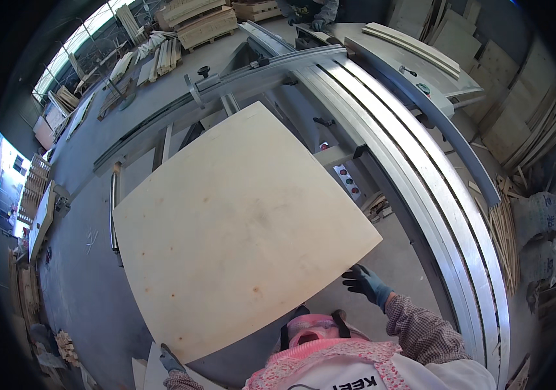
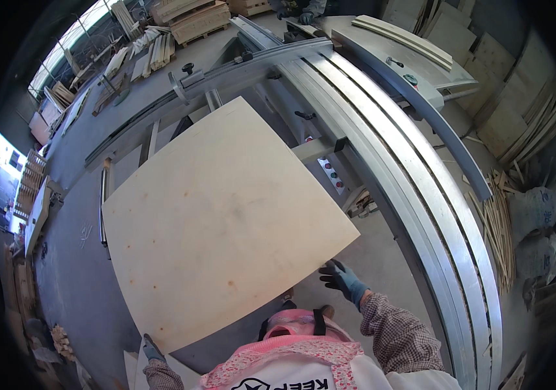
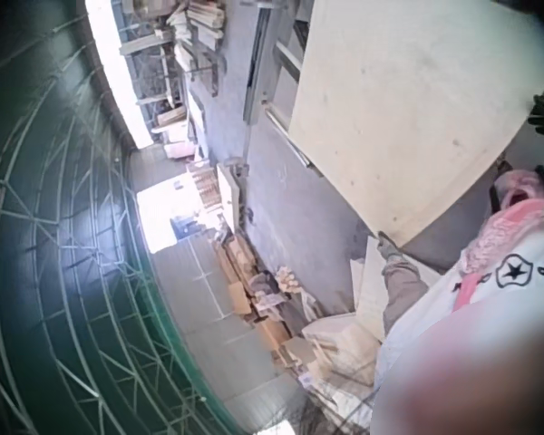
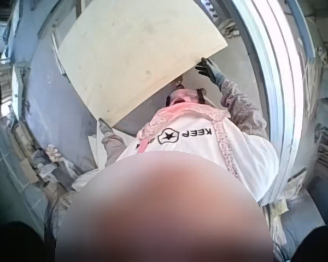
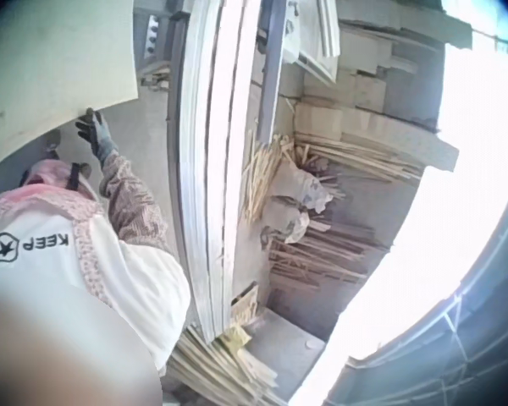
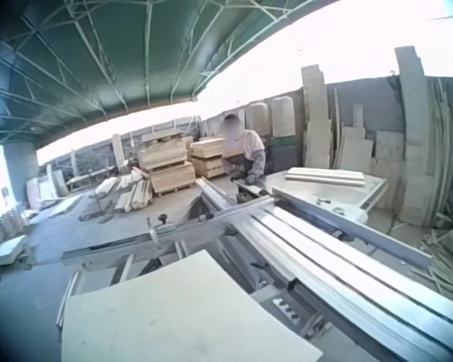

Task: The person feeds a large plywood sheet through a table saw, guiding it with both hands to trim the edges. They repeat this process with another sheet, moving the cut pieces aside.

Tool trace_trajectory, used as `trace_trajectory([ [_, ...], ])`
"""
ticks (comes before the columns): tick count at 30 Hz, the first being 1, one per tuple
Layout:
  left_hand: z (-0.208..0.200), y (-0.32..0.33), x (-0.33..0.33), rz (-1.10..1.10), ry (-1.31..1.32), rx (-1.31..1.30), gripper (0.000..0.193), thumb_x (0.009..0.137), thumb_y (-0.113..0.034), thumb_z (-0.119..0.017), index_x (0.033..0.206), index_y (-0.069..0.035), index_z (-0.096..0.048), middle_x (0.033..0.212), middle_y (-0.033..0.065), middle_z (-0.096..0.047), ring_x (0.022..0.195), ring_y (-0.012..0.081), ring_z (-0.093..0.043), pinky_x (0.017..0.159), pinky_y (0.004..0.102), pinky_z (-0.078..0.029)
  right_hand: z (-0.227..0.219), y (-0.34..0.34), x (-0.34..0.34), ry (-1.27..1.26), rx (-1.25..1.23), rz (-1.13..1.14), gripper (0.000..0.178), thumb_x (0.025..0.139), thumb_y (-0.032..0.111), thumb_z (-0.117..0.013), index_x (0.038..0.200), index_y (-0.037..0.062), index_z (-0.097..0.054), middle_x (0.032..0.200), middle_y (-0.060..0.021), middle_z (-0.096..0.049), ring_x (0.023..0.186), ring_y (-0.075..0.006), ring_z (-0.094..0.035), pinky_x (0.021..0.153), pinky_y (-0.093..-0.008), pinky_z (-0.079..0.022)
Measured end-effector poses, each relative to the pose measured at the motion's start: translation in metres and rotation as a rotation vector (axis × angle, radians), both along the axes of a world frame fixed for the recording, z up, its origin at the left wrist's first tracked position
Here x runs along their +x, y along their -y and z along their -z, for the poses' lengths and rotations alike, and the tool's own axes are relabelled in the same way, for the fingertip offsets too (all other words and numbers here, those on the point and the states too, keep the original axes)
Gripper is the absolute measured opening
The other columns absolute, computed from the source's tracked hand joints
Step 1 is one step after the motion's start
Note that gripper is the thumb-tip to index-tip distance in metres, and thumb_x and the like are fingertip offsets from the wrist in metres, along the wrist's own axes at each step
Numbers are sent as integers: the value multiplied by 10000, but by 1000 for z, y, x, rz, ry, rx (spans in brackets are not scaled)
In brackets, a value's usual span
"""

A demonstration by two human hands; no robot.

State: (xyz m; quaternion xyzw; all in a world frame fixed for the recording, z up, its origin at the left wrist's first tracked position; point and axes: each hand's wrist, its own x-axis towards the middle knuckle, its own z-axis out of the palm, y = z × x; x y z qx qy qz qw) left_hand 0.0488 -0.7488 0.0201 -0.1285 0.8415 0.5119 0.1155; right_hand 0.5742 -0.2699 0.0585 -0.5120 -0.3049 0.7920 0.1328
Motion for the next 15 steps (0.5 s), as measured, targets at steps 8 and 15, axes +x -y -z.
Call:
trace_trajectory([
  [8, -70, 3, 97, 318, 474, -186, 778, 776, -754, -464, 1224, -118, -494, 1098, 95, -603, 957, 309, -584, 709, 526, -503, -15, -45, -40, -140, -47, 601, 395, 915, 244, -571, 1251, 83, -438, 1172, -125, -574, 994, -290, -610, 825, -488, -536],
  [15, -147, -86, 276, 715, 587, 203, 632, 859, -483, -599, 1277, -43, -424, 1123, 122, -588, 1009, 278, -602, 728, 469, -547, -18, -180, 32, 111, 250, 659, 441, 873, 216, -574, 1201, -62, -473, 1048, -237, -596, 794, -374, -632, 635, -478, -541],
])
